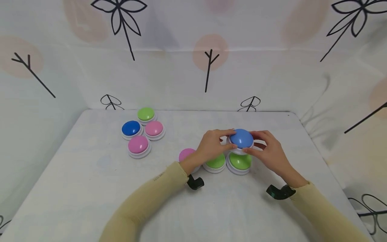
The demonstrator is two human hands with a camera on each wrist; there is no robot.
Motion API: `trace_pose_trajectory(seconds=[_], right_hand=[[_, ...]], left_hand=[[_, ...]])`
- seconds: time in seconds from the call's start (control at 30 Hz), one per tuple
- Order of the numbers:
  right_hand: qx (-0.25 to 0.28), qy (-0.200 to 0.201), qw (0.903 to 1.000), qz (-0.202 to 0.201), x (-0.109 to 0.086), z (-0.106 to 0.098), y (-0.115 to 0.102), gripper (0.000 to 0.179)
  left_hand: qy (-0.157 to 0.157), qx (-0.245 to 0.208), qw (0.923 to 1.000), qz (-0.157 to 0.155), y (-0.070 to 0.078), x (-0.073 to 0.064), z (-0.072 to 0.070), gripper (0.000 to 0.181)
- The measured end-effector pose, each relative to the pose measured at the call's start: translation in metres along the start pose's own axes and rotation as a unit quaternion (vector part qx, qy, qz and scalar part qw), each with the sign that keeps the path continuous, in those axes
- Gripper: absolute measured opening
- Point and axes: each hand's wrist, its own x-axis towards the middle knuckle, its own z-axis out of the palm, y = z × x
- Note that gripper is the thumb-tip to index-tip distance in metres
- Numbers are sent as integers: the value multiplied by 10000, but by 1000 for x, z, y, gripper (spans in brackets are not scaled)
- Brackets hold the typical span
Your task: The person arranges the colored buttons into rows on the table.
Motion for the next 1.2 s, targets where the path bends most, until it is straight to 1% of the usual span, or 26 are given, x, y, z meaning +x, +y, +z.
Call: trace_pose_trajectory(seconds=[0.17,0.3,0.43,0.6,0.7,0.9,1.07,1.2], right_hand=[[-114,91,9999,88,-12,-8,10,61],[-205,221,9994,154,-23,-16,21,60],[-220,322,9990,197,-33,-23,31,60],[-258,369,9983,370,-43,-28,42,60],[-328,377,9977,453,-47,-29,45,61],[-383,487,9969,490,-53,-32,52,61],[-294,405,9968,628,-58,-32,59,61],[-144,405,9965,712,-62,-29,65,62]], left_hand=[[-109,-16,9999,-85,6,4,16,48],[-208,-100,9997,-80,11,11,32,47],[-271,55,9996,-48,16,16,47,46],[-342,222,9990,-166,20,20,62,47],[-413,352,9983,-229,21,22,67,47],[-581,615,9963,-116,23,26,73,48],[-792,786,9935,-222,23,26,80,49],[-895,847,9922,-206,22,26,85,48]])
